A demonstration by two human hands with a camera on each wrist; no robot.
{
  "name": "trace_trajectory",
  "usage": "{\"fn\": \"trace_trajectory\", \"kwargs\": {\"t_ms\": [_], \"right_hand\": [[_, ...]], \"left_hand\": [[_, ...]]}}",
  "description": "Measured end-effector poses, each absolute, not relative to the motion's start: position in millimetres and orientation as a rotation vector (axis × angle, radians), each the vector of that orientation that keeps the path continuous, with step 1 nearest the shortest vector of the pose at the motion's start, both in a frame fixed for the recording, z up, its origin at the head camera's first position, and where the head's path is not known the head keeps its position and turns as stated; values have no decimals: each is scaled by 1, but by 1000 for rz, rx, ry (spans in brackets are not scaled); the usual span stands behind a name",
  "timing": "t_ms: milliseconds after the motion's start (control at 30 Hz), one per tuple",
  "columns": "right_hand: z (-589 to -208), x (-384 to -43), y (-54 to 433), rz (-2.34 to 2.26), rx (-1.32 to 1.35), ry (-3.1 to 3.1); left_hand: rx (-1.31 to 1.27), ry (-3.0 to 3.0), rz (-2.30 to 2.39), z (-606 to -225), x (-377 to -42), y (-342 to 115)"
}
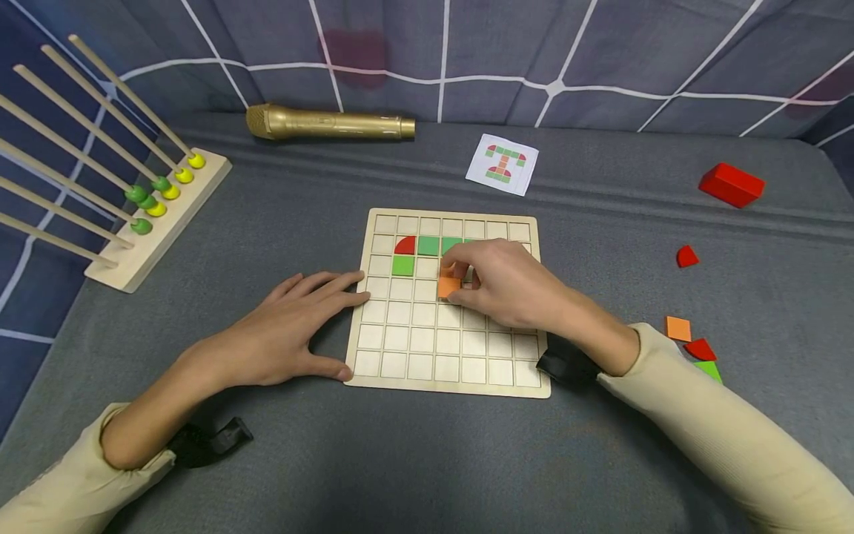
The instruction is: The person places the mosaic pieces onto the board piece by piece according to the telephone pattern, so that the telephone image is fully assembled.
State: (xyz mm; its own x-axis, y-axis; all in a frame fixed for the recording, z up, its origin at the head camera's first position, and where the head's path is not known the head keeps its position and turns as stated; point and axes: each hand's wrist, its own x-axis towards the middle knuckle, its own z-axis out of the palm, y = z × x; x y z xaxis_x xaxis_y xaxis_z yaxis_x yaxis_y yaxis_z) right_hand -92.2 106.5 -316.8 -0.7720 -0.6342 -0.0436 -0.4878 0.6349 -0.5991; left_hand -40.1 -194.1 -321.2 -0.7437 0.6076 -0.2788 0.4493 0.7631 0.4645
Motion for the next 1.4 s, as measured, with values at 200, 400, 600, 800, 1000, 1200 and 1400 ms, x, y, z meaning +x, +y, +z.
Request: {"fn": "trace_trajectory", "kwargs": {"t_ms": [200,400,600,800,1000,1200,1400], "right_hand": [[-320,-94,105,-802,-955,2606],[-322,-94,106,-798,-974,2607],[-322,-94,109,-832,-983,2592],[-323,-95,112,-838,-1005,2572],[-323,-95,114,-843,-1024,2565],[-319,-89,131,-935,-945,2545],[-316,-74,176,-1080,-826,2541]], "left_hand": [[802,2542,513,-321,-40,-194],[802,2544,507,-321,-40,-194],[804,2543,508,-321,-40,-193],[801,2541,512,-321,-40,-194],[803,2541,514,-321,-40,-194],[808,2544,509,-321,-40,-193],[800,2541,504,-321,-40,-193]]}}
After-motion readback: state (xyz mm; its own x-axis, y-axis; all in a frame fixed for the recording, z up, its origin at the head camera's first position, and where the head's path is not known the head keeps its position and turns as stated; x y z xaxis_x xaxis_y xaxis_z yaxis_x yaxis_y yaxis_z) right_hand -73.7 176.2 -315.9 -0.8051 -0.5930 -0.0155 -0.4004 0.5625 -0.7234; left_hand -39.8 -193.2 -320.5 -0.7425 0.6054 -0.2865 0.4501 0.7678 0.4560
